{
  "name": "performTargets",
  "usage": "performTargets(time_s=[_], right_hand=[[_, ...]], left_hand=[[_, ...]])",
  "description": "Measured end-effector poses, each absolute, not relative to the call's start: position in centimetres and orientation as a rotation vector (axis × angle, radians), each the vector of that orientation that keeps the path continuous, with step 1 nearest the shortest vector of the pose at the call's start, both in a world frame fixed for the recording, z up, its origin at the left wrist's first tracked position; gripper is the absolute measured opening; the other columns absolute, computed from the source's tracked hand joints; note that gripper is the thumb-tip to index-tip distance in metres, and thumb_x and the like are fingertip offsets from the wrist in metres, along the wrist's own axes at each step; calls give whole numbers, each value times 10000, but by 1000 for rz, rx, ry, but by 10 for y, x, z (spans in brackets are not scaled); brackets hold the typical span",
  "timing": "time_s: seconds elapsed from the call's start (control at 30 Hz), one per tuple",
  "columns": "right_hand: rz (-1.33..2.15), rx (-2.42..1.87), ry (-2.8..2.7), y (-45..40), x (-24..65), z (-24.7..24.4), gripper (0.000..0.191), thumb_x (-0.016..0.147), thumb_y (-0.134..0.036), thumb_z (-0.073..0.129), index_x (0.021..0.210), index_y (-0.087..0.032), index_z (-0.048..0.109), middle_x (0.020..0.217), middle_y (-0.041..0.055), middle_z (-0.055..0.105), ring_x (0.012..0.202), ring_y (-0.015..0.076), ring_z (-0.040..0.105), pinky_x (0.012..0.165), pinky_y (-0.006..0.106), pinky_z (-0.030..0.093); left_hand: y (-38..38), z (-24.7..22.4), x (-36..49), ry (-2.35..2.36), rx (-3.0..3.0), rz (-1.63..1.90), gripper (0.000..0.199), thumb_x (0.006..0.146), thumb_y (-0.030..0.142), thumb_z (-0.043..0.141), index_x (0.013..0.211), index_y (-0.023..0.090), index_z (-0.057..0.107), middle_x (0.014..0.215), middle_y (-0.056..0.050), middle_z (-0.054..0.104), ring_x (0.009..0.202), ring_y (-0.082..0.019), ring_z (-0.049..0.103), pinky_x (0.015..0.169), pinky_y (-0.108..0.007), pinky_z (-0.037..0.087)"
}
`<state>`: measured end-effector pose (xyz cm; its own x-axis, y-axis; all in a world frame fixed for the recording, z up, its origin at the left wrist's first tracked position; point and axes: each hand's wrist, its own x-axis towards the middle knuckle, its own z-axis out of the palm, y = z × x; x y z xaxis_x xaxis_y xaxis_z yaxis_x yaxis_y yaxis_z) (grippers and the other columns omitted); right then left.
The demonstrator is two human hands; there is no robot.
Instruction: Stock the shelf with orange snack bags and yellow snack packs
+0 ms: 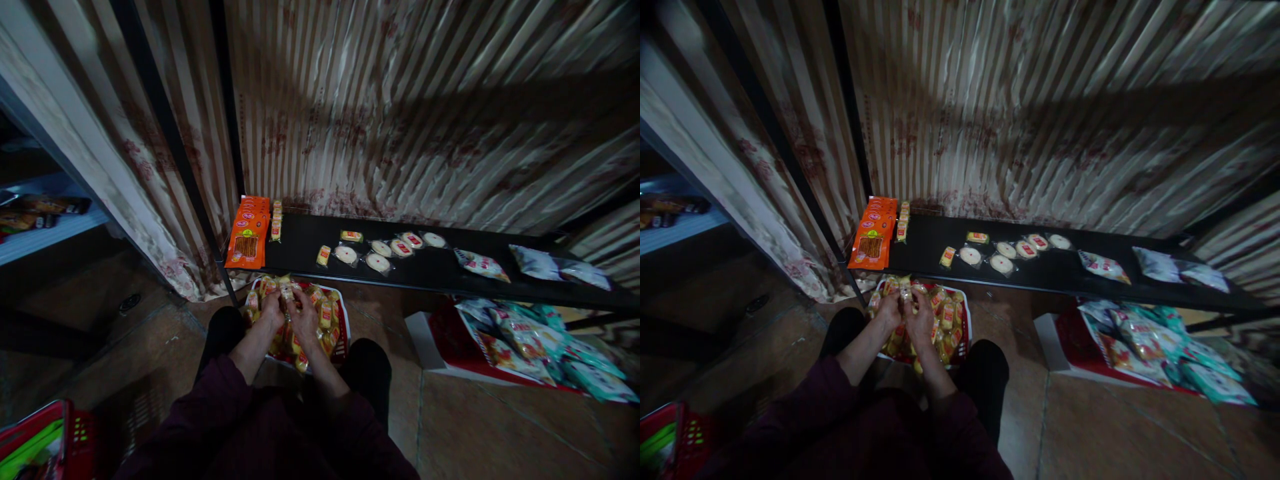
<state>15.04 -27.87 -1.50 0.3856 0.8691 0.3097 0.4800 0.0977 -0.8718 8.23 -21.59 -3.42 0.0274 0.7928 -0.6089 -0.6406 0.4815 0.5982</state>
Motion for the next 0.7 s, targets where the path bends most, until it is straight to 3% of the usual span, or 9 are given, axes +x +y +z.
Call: performTargets(time_s=[0.2, 0.7], right_hand=[[372, -1521, -1289, -278, 151, -14, 289, 831, -302, 513, 1064, -195, 647, 1041, 95, 679, 959, 219, 608, 854, 375, 489], [229, -1513, -1401, -280, 149, -4, 174, 833, -272, 528, 965, -188, 603, 975, 86, 641, 955, 220, 568, 847, 376, 462]], left_hand=[[-216, -31, 80, 1047, 33, 1082, 147, 724, 36, 508, 731, 168, 570, 632, 12, 590, 589, -112, 588, 662, -233, 493], [-212, -33, 83, 1017, -13, 1052, 141, 764, 42, 518, 765, 161, 593, 657, 7, 596, 598, -108, 593, 644, -217, 503]])
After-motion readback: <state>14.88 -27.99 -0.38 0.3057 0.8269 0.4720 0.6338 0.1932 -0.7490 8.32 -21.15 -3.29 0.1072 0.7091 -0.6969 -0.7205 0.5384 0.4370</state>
